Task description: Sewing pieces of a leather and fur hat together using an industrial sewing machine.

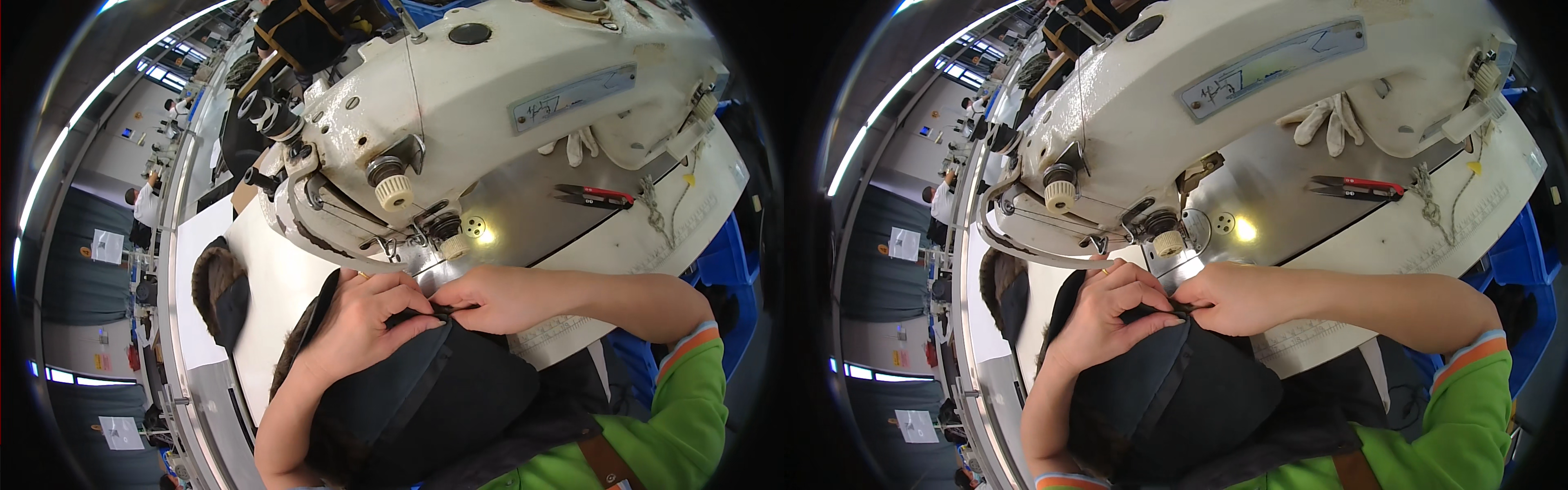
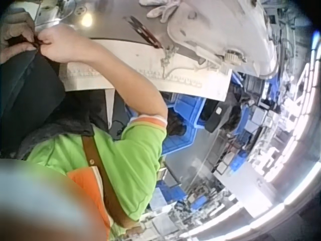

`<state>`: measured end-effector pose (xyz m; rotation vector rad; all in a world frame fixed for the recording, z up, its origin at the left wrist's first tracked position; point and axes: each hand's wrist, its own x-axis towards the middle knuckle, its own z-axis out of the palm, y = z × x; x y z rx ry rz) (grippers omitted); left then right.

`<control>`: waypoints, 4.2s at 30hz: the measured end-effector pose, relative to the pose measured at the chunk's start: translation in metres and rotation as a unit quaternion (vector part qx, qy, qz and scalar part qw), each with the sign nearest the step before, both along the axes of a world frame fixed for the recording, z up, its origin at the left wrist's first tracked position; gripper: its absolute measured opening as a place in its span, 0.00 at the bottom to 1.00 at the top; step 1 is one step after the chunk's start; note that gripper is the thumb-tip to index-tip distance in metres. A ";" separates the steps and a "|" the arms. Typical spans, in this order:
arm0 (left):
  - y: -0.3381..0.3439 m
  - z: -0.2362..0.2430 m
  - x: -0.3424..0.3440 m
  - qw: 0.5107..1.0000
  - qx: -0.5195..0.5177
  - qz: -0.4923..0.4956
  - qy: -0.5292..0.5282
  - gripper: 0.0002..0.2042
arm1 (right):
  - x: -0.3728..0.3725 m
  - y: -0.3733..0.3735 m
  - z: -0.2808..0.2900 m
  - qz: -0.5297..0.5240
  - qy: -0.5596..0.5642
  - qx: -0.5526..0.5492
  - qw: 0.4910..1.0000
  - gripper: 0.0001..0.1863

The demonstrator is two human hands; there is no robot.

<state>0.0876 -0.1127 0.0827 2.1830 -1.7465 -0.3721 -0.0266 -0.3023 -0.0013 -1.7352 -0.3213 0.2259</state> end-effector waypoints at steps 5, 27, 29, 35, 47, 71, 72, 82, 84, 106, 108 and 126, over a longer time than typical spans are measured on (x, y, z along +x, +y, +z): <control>0.002 0.006 0.007 0.999 0.022 -0.020 0.013 0.09 | -0.001 -0.003 0.007 0.013 0.048 0.026 0.998 0.07; -0.010 0.000 -0.001 0.998 0.021 -0.005 0.056 0.09 | 0.000 -0.012 0.010 0.056 0.111 0.056 0.991 0.16; -0.009 0.000 0.001 0.999 0.018 -0.007 0.051 0.10 | -0.003 -0.007 0.006 0.027 0.018 -0.026 0.999 0.20; -0.005 -0.002 0.013 0.994 0.003 -0.041 0.097 0.07 | -0.010 -0.006 0.021 0.003 -0.010 -0.089 0.996 0.19; -0.003 -0.001 0.017 0.986 -0.013 -0.085 0.141 0.05 | -0.005 -0.007 0.009 0.013 0.057 -0.030 0.998 0.12; 0.011 -0.015 0.004 0.994 -0.104 -0.024 0.031 0.08 | -0.020 -0.001 0.011 -0.027 -0.053 -0.062 0.996 0.12; 0.012 -0.017 0.004 0.992 -0.115 -0.024 0.034 0.08 | -0.021 0.000 0.014 -0.027 -0.069 -0.108 0.991 0.12; 0.013 -0.008 0.008 0.996 -0.093 -0.008 -0.013 0.12 | -0.022 0.007 0.019 -0.071 -0.069 -0.139 0.985 0.15; 0.014 -0.007 0.010 0.995 -0.083 -0.017 -0.045 0.11 | -0.022 0.008 0.016 -0.075 -0.081 -0.144 0.983 0.15; -0.007 -0.031 0.060 0.979 -0.133 -0.031 -0.151 0.09 | 0.012 0.015 0.003 -0.155 0.040 -0.084 0.984 0.17; -0.010 -0.027 0.059 0.980 -0.125 -0.039 -0.149 0.10 | 0.017 0.008 0.022 -0.126 0.143 -0.088 0.978 0.18; -0.024 -0.033 0.068 0.994 -0.084 0.019 -0.063 0.14 | 0.038 -0.027 0.044 -0.014 0.339 -0.158 0.927 0.25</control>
